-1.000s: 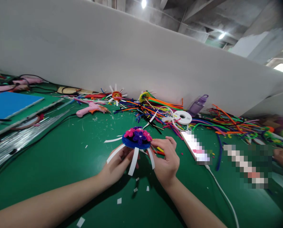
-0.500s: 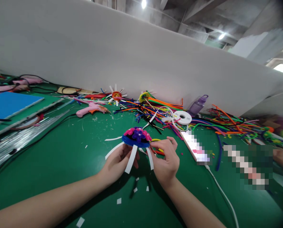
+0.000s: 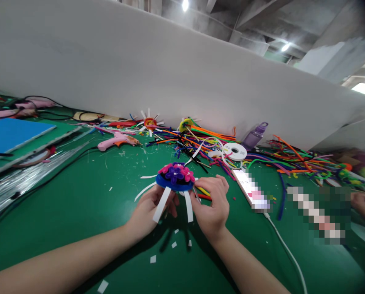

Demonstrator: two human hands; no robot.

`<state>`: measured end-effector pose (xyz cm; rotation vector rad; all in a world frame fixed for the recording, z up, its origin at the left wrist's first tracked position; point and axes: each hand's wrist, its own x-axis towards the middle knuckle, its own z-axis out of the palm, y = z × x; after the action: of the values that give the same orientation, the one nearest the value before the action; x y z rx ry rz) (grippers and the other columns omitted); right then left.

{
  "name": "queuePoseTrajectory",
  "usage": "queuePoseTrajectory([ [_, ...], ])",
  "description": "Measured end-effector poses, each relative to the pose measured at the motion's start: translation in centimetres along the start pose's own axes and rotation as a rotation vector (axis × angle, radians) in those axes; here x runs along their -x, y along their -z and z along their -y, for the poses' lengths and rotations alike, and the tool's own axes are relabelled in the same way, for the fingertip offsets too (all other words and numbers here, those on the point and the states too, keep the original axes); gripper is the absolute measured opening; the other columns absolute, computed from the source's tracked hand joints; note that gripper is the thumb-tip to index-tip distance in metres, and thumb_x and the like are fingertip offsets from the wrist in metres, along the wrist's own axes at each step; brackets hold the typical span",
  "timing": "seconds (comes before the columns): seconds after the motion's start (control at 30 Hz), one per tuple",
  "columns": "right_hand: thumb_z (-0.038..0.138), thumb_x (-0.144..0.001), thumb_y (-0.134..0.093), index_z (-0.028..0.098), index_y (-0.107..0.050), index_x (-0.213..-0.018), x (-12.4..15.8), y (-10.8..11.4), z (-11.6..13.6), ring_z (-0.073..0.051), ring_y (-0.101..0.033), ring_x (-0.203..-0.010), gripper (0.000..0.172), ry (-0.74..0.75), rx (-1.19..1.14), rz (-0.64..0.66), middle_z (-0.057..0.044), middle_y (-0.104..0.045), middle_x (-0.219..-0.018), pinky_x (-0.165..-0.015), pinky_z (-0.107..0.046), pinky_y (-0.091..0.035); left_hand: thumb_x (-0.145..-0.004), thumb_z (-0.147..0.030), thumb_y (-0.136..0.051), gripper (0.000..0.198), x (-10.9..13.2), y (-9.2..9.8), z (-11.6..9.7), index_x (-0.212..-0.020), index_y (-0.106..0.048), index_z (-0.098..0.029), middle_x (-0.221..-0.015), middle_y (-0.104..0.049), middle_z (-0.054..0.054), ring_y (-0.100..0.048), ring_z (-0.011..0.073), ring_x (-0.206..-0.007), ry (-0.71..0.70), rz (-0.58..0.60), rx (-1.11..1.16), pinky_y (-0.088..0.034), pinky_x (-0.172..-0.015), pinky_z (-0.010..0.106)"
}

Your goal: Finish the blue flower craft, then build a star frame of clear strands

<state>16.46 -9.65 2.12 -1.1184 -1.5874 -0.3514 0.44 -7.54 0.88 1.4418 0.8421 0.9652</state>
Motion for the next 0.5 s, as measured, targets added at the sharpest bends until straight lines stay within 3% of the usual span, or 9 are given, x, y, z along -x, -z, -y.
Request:
queuePoseTrajectory([
  [0.2,0.008,-0.073,-0.068,0.020,-0.058,-0.083,0.0,0.0,0.1,-0.016,-0.062,-0.074,0.018,-0.027,-0.011,-0.007,0.000,-0.068,-0.077,-0.093,-0.047,-0.036,-0.086,-0.038,-0.052,0.021,0.1,0.2,1.2,-0.084,-0.053,-0.017,-0.075,-0.064,0.001,-0.061,0.0121,-0.055,-0.012,0.013,0.054,-0.046,-0.052,0.024],
  [0.4,0.011,-0.073,-0.071,0.021,-0.060,-0.079,-0.2,0.1,-0.1,-0.017,-0.062,-0.075,0.016,-0.068,-0.023,-0.002,0.000,-0.069,-0.078,-0.092,-0.046,-0.036,-0.086,-0.043,-0.051,0.026,0.3,0.2,1.6,-0.086,-0.053,-0.017,-0.067,-0.064,0.003,-0.063,0.0170,-0.062,0.058,0.071,0.109,-0.048,-0.056,0.026],
  [0.5,0.013,-0.072,-0.072,0.020,-0.061,-0.080,-0.2,0.1,-0.2,-0.017,-0.062,-0.076,0.016,-0.066,-0.036,-0.004,-0.001,-0.070,-0.080,-0.092,-0.046,-0.037,-0.082,-0.046,-0.055,0.030,0.4,0.1,1.6,-0.086,-0.053,-0.017,-0.070,-0.065,0.004,-0.062,0.0170,-0.060,0.053,0.044,0.097,-0.047,-0.052,0.025],
])
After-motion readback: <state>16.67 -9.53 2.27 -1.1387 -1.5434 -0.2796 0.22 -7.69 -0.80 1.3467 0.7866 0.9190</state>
